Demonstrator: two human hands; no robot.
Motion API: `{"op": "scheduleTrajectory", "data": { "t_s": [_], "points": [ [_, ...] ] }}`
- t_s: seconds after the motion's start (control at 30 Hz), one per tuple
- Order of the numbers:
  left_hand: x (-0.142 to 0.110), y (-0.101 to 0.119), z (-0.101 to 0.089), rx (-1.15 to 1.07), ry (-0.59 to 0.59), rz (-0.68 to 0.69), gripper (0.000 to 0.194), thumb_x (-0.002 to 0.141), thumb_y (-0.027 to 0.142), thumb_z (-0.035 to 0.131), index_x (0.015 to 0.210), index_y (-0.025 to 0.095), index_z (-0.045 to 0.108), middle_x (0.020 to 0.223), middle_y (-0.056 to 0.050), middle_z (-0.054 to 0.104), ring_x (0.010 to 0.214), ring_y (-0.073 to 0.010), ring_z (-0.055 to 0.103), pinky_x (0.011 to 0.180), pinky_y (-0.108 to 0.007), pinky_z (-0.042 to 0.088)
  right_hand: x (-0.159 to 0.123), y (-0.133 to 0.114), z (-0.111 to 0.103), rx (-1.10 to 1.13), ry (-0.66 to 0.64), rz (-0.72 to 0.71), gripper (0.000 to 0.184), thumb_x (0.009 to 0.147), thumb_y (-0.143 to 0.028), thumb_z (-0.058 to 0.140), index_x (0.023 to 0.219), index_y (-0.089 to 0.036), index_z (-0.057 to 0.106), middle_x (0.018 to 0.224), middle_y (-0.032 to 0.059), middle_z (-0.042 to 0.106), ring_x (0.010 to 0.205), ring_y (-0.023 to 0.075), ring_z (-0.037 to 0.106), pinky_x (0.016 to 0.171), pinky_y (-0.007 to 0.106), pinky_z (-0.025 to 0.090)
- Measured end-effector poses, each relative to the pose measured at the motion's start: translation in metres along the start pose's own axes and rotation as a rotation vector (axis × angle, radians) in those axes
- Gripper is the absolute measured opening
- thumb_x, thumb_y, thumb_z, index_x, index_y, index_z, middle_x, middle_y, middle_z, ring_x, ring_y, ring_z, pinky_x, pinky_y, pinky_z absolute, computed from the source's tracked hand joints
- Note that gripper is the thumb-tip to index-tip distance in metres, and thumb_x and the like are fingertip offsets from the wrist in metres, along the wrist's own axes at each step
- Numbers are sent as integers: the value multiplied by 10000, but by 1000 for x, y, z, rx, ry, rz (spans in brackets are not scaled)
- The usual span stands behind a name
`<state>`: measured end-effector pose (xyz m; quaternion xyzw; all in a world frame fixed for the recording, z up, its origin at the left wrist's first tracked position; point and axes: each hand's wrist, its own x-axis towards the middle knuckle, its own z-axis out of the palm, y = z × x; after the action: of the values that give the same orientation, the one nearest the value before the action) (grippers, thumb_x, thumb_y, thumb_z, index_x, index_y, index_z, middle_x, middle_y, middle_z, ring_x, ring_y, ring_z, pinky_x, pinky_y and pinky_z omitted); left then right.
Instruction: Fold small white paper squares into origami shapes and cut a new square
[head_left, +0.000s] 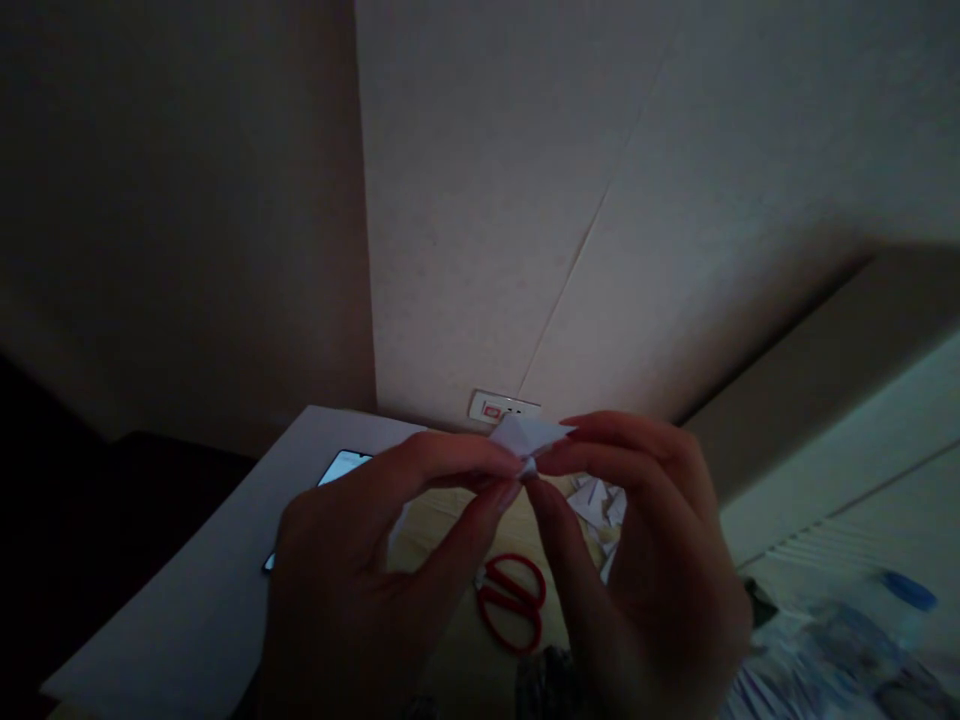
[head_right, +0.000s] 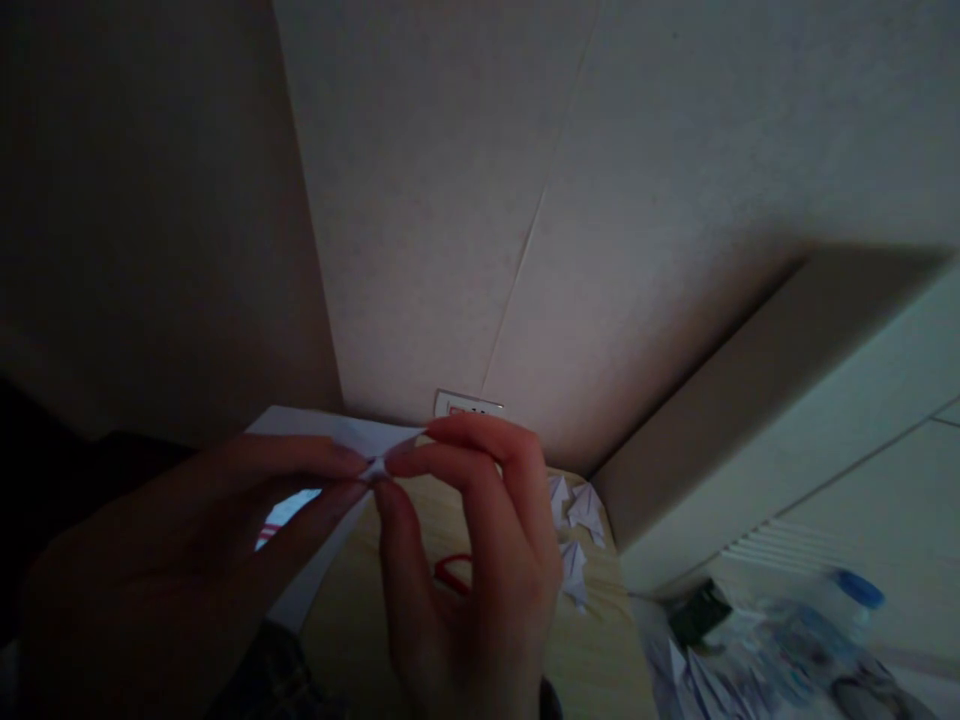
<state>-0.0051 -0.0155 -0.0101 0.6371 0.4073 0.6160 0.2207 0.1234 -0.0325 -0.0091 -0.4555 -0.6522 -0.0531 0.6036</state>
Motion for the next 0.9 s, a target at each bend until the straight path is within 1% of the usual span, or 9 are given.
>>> {"op": "scheduleTrajectory", "data": {
  "t_s": [0.2,0.37,0.5,0.6,0.67,0.9],
  "points": [
    [-2,1,2,-14,21,-4,230,794,141,714,835,367,730,761,145,745,685,-95,687,710,-160,568,-1,-1,2,42,35,6,194,838,-53,655,915,-231,668,1005,6,624,958,150,604,813,300,506],
    [-1,0,3,-21,31,3,229,789,143,707,830,366,738,740,137,743,658,-104,691,705,-179,577,-1,-1,3,42,52,20,203,841,-53,651,909,-243,677,993,7,629,943,164,611,803,325,511],
    [-1,0,2,-41,16,4,263,778,129,711,829,387,727,744,173,739,650,-71,679,700,-130,556,0,0,3,62,44,31,181,839,-68,648,886,-242,670,990,12,623,959,172,607,798,323,518],
    [-1,-1,2,-78,-13,1,252,779,127,703,821,375,727,754,165,746,642,-79,679,662,-136,560,1,0,3,55,35,37,167,843,-80,637,881,-242,660,989,18,617,960,179,604,787,325,520],
    [0,-1,2,-87,-8,5,266,774,106,699,821,366,728,750,155,747,637,-86,679,652,-145,564,0,0,3,56,25,46,159,848,-88,634,883,-241,658,1003,20,613,972,181,600,799,326,516],
    [1,0,3,-113,11,-14,267,770,81,701,798,346,718,741,169,735,662,-61,676,682,-108,541,-1,-2,2,80,16,65,168,843,-75,634,883,-236,658,1008,7,602,975,154,595,806,284,504]
  ]
}}
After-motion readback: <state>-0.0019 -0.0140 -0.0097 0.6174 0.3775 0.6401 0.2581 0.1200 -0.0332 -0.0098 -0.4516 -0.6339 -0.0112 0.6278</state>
